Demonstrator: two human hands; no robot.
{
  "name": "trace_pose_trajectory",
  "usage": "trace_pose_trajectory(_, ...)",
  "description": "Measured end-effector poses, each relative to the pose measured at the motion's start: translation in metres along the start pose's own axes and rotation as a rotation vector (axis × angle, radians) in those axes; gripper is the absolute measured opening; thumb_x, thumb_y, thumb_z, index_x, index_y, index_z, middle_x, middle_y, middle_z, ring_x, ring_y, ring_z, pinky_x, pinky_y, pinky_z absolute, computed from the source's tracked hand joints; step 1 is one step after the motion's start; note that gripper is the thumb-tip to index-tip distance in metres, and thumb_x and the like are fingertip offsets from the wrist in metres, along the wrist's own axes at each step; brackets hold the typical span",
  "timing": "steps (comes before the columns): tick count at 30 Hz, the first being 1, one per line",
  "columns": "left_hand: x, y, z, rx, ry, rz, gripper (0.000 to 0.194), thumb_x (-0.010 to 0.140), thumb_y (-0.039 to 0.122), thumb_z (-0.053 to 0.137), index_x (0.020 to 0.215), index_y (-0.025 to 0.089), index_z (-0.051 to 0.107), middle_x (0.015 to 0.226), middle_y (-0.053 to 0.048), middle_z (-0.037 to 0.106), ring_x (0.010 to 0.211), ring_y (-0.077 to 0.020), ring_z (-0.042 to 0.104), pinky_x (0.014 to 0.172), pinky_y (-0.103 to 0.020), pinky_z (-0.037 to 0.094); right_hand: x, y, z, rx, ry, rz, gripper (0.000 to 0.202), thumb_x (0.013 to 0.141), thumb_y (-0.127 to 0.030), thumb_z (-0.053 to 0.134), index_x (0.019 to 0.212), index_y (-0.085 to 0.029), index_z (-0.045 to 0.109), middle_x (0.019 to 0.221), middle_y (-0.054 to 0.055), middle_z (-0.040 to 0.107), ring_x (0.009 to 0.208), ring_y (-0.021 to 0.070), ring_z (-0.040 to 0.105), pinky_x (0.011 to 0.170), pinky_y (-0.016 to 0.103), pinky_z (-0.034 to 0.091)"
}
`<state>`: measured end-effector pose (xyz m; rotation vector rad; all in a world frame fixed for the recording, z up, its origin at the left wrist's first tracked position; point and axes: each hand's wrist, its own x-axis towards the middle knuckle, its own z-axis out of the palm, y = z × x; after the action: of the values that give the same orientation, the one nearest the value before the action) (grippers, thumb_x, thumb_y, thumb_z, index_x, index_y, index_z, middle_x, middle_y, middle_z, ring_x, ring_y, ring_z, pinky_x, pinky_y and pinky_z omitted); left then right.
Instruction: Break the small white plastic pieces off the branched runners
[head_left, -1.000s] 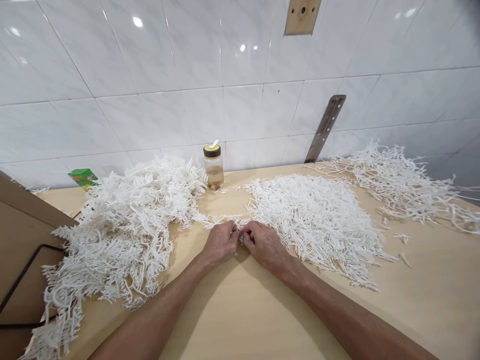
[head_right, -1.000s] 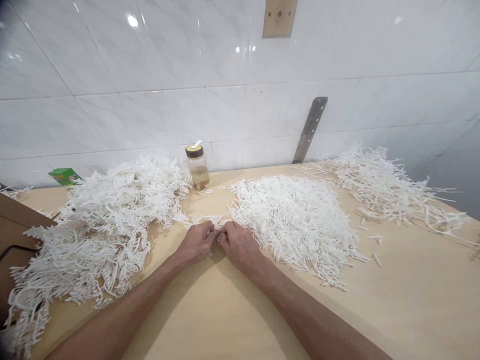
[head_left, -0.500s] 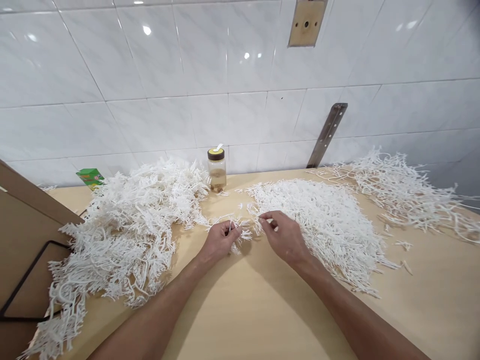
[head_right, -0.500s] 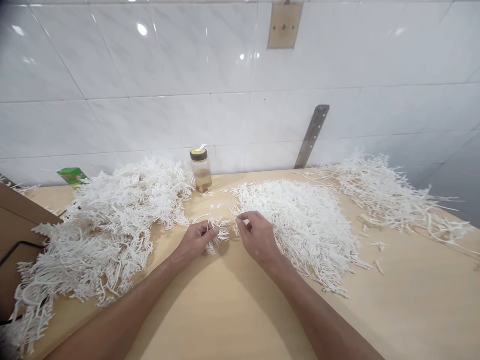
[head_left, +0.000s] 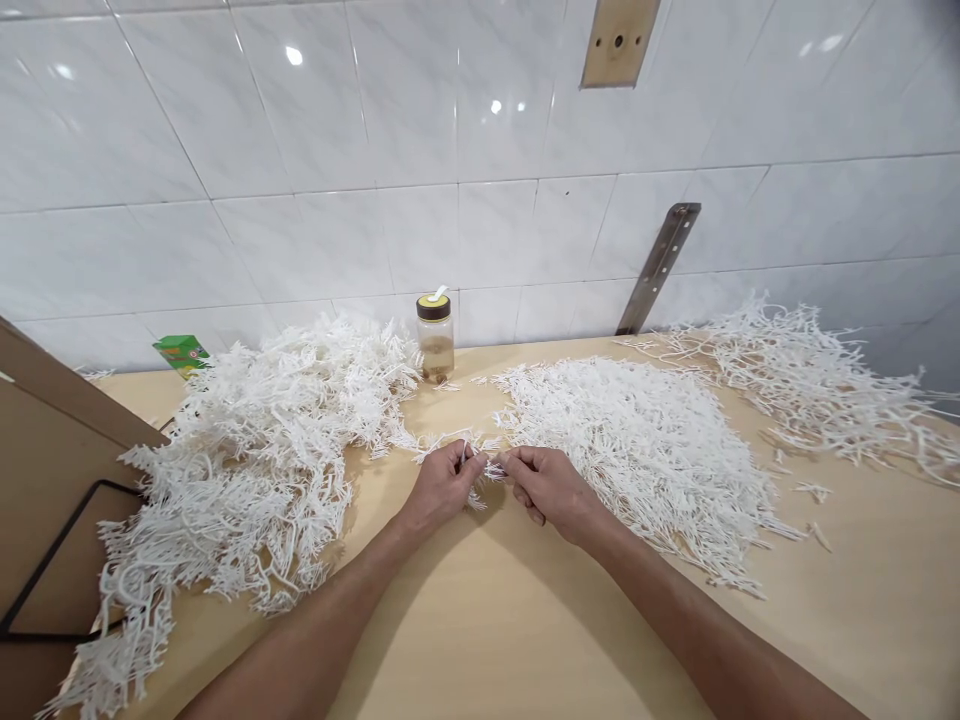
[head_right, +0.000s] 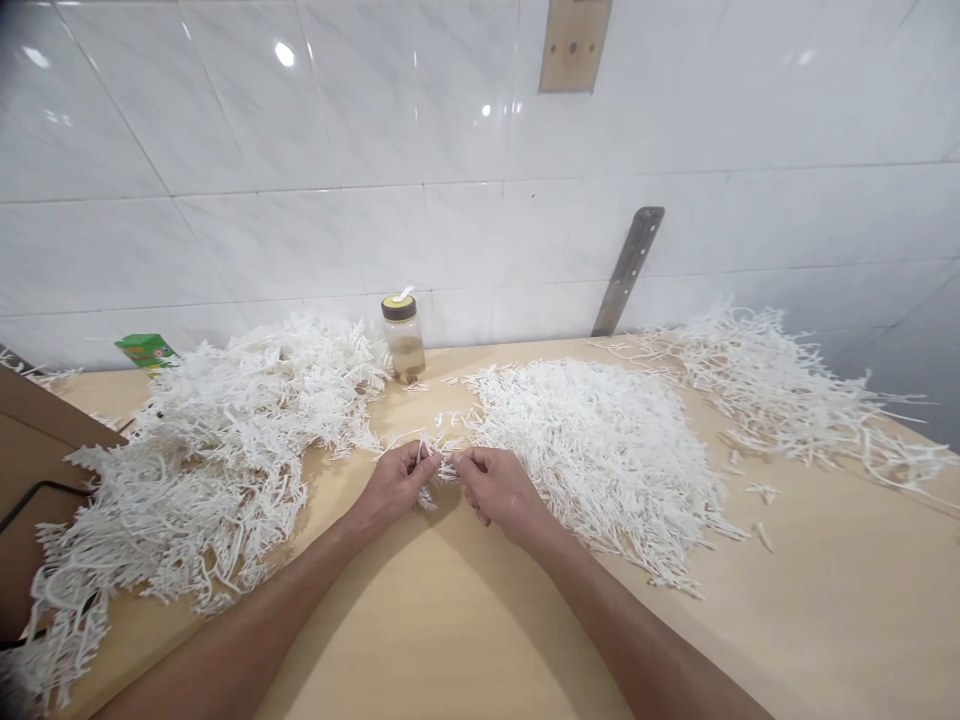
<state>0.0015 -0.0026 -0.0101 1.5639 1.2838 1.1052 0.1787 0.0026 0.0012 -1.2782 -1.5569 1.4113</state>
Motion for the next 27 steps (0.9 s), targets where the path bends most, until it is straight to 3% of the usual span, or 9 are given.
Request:
trace_pose_trajectory(7,-0.0032,0.0028,0.0022,0.163,0.023,0.019,0.033,0.086,0.045,0.055,0.067,0.019,0.050,0.057,0.006,0.041,0.056,-0.0112,0.039,0.055,-0.024,0.030,0.0047,0.0082,-0.0026,0.087,-0.059,0.064,0.032,0.080,-0.049,0.066,0.075,-0.018,0.059,0.048,-0.009,0.044,0.036,0.0051,0.034,0.033,0.017,0.029)
trace_pose_trajectory(10,-0.0033,0.0025,0.0025,0.230,0.027,0.042,0.031,0.087,0.044,0.053,0.068,0.019,0.050,0.057,0.005,0.042,0.056,-0.0116,0.038,0.056,-0.024,0.030,0.0032,0.0073,-0.0025,-0.021,-0.027,0.045,0.031,0.081,-0.048,0.064,0.079,-0.018,0.063,0.048,-0.008,0.045,0.036,0.0061,0.037,0.034,0.018,0.032)
trace_pose_trajectory(13,-0.0035,0.0019,0.0029,0.276,0.024,0.054,0.030,0.087,0.043,0.052,0.068,0.019,0.050,0.056,0.005,0.043,0.056,-0.0119,0.039,0.056,-0.025,0.029,0.0010,0.0039,-0.0010,-0.166,0.012,0.004,0.026,0.081,-0.044,0.061,0.082,-0.018,0.066,0.056,-0.005,0.055,0.036,0.0076,0.042,0.034,0.020,0.035)
trace_pose_trajectory(16,-0.0040,0.0019,0.0037,0.312,0.018,0.046,0.030,0.087,0.042,0.052,0.066,0.020,0.050,0.054,0.005,0.042,0.054,-0.0121,0.039,0.054,-0.025,0.028,0.0000,0.0020,0.0011,-0.331,0.093,-0.129,0.019,0.081,-0.035,0.058,0.079,-0.019,0.068,0.068,0.000,0.066,0.044,0.0107,0.051,0.042,0.023,0.040)
trace_pose_trajectory(19,-0.0039,0.0022,0.0044,0.350,0.005,0.049,0.030,0.087,0.039,0.051,0.063,0.020,0.049,0.053,0.005,0.042,0.053,-0.0120,0.038,0.054,-0.025,0.027,0.0004,0.0034,0.0031,-0.492,0.171,-0.249,0.015,0.080,-0.027,0.055,0.074,-0.020,0.066,0.060,-0.001,0.064,0.052,0.0140,0.057,0.051,0.025,0.042)
trace_pose_trajectory(22,-0.0027,0.0020,0.0043,0.388,-0.013,0.065,0.033,0.086,0.037,0.050,0.059,0.020,0.045,0.053,0.005,0.041,0.053,-0.0117,0.037,0.053,-0.026,0.025,0.0010,0.0054,0.0051,-0.575,0.187,-0.262,0.014,0.081,-0.026,0.054,0.074,-0.020,0.064,0.052,-0.002,0.060,0.047,0.0143,0.055,0.051,0.026,0.039)
trace_pose_trajectory(27,-0.0016,0.0014,0.0030,0.409,-0.035,0.051,0.030,0.086,0.035,0.050,0.061,0.020,0.044,0.054,0.005,0.044,0.054,-0.0123,0.039,0.054,-0.026,0.026,0.0010,0.0041,0.0064,-0.574,0.201,-0.217,0.012,0.080,-0.026,0.056,0.074,-0.020,0.065,0.059,0.000,0.065,0.053,0.0159,0.059,0.053,0.026,0.041)
